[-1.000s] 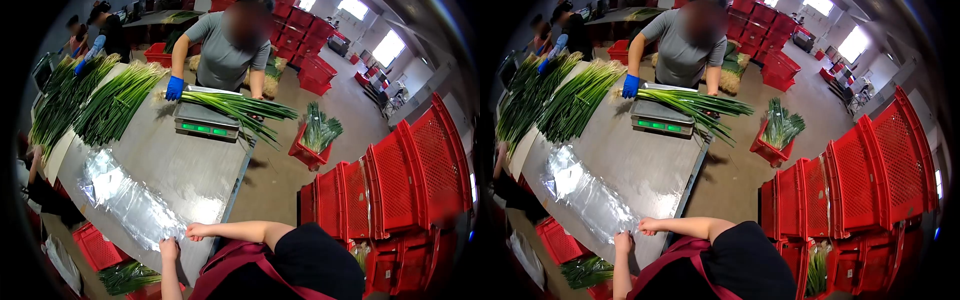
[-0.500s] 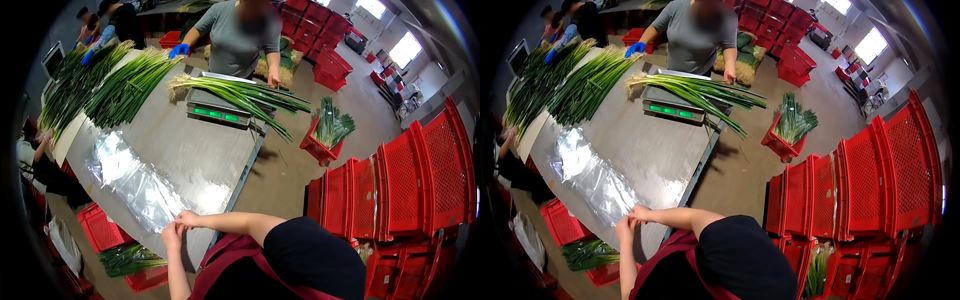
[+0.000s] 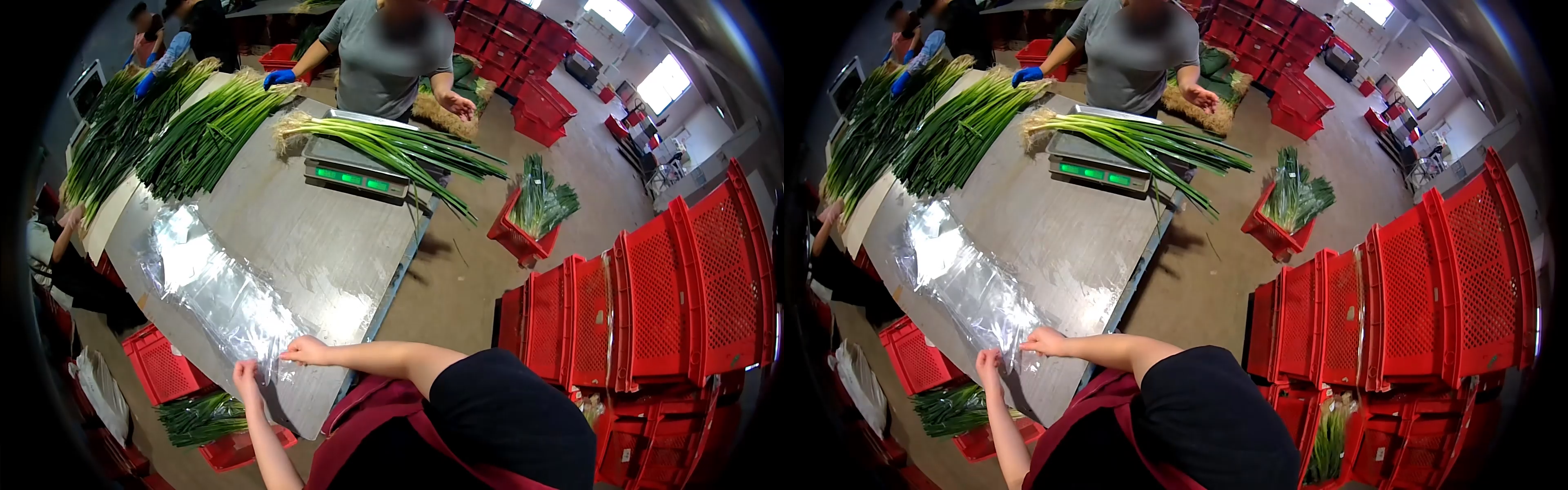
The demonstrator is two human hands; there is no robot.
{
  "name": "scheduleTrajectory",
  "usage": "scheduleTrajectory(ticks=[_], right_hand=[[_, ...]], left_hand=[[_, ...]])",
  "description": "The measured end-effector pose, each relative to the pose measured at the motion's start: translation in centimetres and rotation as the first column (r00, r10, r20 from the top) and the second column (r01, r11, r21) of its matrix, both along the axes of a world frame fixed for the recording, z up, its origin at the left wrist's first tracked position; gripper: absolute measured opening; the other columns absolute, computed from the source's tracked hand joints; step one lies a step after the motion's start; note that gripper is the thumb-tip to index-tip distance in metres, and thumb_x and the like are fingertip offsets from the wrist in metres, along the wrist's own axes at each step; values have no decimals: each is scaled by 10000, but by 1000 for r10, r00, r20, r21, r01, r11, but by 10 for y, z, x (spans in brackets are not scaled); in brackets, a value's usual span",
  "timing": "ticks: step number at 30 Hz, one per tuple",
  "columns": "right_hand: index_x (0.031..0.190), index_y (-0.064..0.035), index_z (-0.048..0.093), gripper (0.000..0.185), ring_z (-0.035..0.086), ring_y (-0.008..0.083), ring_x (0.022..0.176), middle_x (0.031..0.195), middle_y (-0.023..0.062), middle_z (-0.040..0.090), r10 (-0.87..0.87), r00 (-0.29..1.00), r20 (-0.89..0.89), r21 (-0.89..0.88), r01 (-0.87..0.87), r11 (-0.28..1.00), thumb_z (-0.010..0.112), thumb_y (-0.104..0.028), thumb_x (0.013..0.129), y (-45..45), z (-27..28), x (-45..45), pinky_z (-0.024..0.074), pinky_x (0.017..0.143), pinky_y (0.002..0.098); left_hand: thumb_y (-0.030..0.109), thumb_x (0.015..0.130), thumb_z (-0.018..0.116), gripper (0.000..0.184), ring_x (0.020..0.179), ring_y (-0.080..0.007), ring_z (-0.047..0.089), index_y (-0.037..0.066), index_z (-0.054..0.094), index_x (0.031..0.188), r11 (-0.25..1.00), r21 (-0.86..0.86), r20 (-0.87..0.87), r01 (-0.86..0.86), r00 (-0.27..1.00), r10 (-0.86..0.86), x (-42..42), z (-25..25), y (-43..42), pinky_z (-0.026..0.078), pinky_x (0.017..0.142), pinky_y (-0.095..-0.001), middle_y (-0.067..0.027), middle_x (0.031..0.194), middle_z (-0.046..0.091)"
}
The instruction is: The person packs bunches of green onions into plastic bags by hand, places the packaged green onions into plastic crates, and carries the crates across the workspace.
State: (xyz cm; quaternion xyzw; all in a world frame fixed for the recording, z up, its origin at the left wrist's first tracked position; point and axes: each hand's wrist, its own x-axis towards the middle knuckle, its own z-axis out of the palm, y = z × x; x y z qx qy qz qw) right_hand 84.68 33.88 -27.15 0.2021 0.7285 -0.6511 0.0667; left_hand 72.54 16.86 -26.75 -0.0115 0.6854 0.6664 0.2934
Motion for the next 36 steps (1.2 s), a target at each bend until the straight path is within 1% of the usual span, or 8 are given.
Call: scheduleTrajectory(ticks=[3,9,11,14,19,26,30,36], right_hand=[[621,-48,522,414,475,72,485,559,10,512,39,998,48,-241,-26,970,575,-424,784,-6,12,1,379,421,219],[652,-31,545,322,526,143,501,590,48,559,9,999,-40,-172,-16,985,538,-321,792,-4,-10,-2,417,480,284],[689,-43,569,270,561,228,558,632,87,586,196,980,-33,407,-166,898,484,-283,779,9,-10,7,430,539,348],[732,-67,584,261,569,269,629,668,107,592,190,982,15,504,-171,846,459,-292,770,18,-26,29,430,575,372],[911,-23,511,417,557,216,619,721,89,591,124,988,93,-83,-117,990,555,-413,768,13,-10,55,430,577,329],[919,-56,534,356,578,228,717,767,99,604,-174,979,103,245,144,959,583,-358,737,39,-40,136,447,642,329],[893,-60,557,338,578,239,778,805,107,605,-254,945,206,339,175,924,556,-368,754,68,-52,217,452,693,337],[840,-112,585,250,577,256,799,828,105,612,-376,815,442,403,194,894,557,-332,724,115,-81,339,450,713,356]], left_hand=[[12,690,620,117,631,-120,479,12,506,663,917,-273,-543,292,740,-397,11,4,1,394,610,-244,-49,694,546],[30,696,643,164,633,-82,437,33,485,651,903,-218,-329,371,843,-425,31,6,15,360,586,-218,-25,687,534],[44,746,607,161,632,-65,401,45,471,659,955,-76,-227,287,927,-297,28,5,16,346,591,-209,-5,676,504],[28,764,572,153,620,-66,393,50,456,666,999,-7,-414,34,910,-34,4,-15,5,344,572,-218,8,657,475],[20,684,574,123,600,-260,459,27,456,719,908,-392,-767,148,492,-411,39,29,25,375,550,-334,-106,719,461],[77,688,582,154,664,-329,504,44,504,817,733,-632,-708,250,198,-678,67,-7,47,398,590,-411,-122,793,521],[111,676,601,195,680,-337,511,51,506,835,662,-675,-613,325,251,-749,71,-19,52,407,607,-420,-122,811,522],[210,572,677,774,1144,-386,319,-25,309,1210,600,-760,-526,251,304,-794,104,-15,54,270,941,-457,-231,1215,353]])
